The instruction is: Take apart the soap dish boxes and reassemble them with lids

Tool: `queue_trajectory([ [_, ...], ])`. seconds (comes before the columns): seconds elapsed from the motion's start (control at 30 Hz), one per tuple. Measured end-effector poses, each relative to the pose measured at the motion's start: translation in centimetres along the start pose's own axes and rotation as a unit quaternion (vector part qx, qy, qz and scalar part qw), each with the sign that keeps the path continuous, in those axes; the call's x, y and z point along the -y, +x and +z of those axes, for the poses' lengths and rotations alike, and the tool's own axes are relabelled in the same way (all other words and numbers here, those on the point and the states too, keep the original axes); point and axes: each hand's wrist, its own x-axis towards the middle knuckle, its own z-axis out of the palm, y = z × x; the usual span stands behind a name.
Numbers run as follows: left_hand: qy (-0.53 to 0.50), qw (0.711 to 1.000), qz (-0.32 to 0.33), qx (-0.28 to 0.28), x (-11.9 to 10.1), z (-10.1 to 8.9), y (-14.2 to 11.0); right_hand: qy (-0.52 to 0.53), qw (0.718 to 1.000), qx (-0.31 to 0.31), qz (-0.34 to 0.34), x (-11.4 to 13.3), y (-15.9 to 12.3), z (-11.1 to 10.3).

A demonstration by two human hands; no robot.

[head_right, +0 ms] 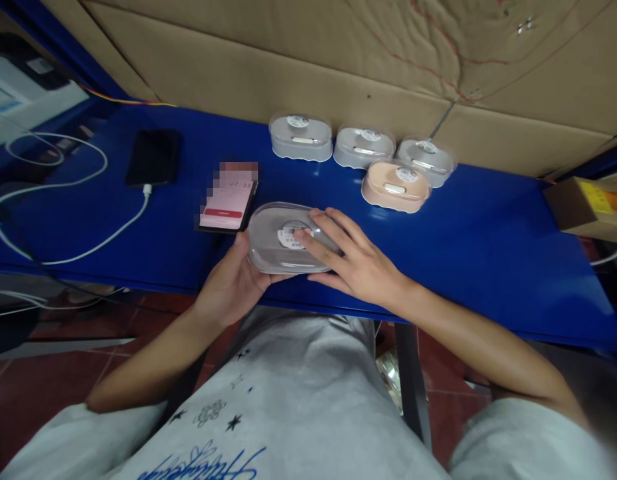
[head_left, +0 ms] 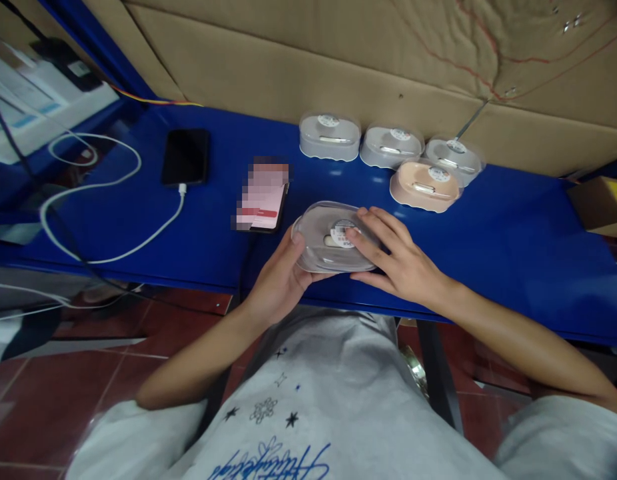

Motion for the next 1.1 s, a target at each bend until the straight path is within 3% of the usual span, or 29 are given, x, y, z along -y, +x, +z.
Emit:
queue_trajectory([
  [0.4, -0.008, 1.000, 0.003, 0.011, -0.1, 0.0, 0.1, 0.019, 1.000, 0.016, 0.009, 0.1, 0.1, -0.1],
  [0.57, 0.000, 1.000, -0.014, -0.021, -0.2, 0.1, 0.1, 0.035, 0.999, -0.023, -0.012, -0.7, 0.1, 0.2],
  [0.63, 0.024, 0.999, 0.014, -0.033, 0.2, 0.1, -0.1, 0.038, 0.999, -0.031, 0.001, -1.4, 0.0, 0.2],
  [0.7, 0.067, 0.993, 0.084, -0.045, 0.8, 0.0, -0.4, 0.034, 0.999, -0.026, 0.020, -2.2, 0.0, 0.2],
  [0.77, 0.133, 0.973, 0.180, -0.046, 1.6, -0.1, -0.9, 0.028, 0.999, -0.022, 0.027, -3.0, 0.1, 0.2],
  [0.9, 0.297, 0.899, 0.323, 0.013, 3.2, -0.6, -1.7, 0.010, 1.000, 0.006, 0.017, -4.6, 1.6, 0.6],
  [1.0, 0.369, 0.854, 0.363, 0.045, 3.7, -1.0, -2.0, -0.002, 0.999, 0.037, 0.025, -5.2, 3.6, 0.6],
  [1.1, 0.388, 0.851, 0.348, 0.058, 3.5, -1.4, -2.0, -0.001, 0.998, 0.045, 0.048, -6.1, 4.6, -0.3],
])
